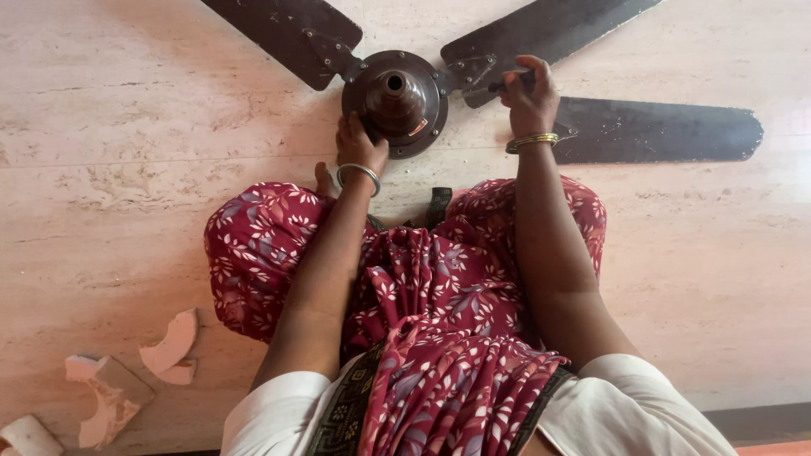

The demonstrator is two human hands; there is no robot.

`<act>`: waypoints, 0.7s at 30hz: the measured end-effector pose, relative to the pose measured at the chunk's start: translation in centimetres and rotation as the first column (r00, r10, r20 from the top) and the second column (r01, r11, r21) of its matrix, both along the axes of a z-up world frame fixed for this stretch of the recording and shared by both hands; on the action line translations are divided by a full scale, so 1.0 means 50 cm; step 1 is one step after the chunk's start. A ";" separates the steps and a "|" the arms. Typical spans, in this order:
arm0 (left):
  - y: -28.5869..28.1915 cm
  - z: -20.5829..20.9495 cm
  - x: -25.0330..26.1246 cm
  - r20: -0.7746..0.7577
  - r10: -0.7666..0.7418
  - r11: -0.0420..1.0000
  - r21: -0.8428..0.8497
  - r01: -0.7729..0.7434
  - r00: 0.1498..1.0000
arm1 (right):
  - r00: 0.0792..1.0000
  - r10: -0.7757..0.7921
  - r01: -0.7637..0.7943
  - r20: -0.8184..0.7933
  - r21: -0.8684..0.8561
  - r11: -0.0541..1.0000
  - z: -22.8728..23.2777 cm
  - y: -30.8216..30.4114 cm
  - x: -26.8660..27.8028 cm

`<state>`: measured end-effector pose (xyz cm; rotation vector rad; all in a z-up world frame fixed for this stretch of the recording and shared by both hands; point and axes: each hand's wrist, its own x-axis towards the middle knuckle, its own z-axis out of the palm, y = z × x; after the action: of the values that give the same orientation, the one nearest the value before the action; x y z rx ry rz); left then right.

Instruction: The person sits on the floor and uses a screwdriver to remove screws from the central hub of a ceiling fan, detaching the fan blades one by one. The removed blades are placed on the floor beside the fan.

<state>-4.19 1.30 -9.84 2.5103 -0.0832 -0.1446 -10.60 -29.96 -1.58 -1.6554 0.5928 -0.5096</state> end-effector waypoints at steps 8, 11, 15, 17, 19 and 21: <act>-0.004 0.097 -0.036 -0.141 -0.137 0.966 0.200 0.164 0.981 | 0.995 0.008 -0.022 0.097 0.139 0.990 -0.055 0.027 0.038; -0.004 0.076 -0.034 -0.074 -0.133 0.971 0.191 0.144 0.988 | 0.997 -0.015 0.006 0.075 0.119 0.993 -0.069 0.030 0.042; -0.005 0.055 -0.032 -0.042 -0.130 0.976 0.173 0.135 0.991 | 0.999 -0.036 0.032 0.037 0.096 0.995 -0.067 0.033 0.042; -0.006 0.050 -0.034 -0.024 -0.131 0.978 0.160 0.133 0.991 | 0.999 -0.032 0.029 0.039 0.079 0.996 -0.062 0.036 0.038; -0.006 0.048 -0.035 -0.006 -0.131 0.979 0.156 0.130 0.991 | 0.999 -0.032 0.031 0.034 0.040 0.999 -0.056 0.040 0.036; -0.007 0.049 -0.033 0.005 -0.129 0.981 0.149 0.127 0.992 | 0.999 -0.038 0.038 0.025 -0.019 0.999 -0.048 0.047 0.035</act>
<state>-5.83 0.97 -7.39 2.6551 -0.2488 -0.1914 -8.87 -27.62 -3.98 -1.6564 0.6038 -0.5639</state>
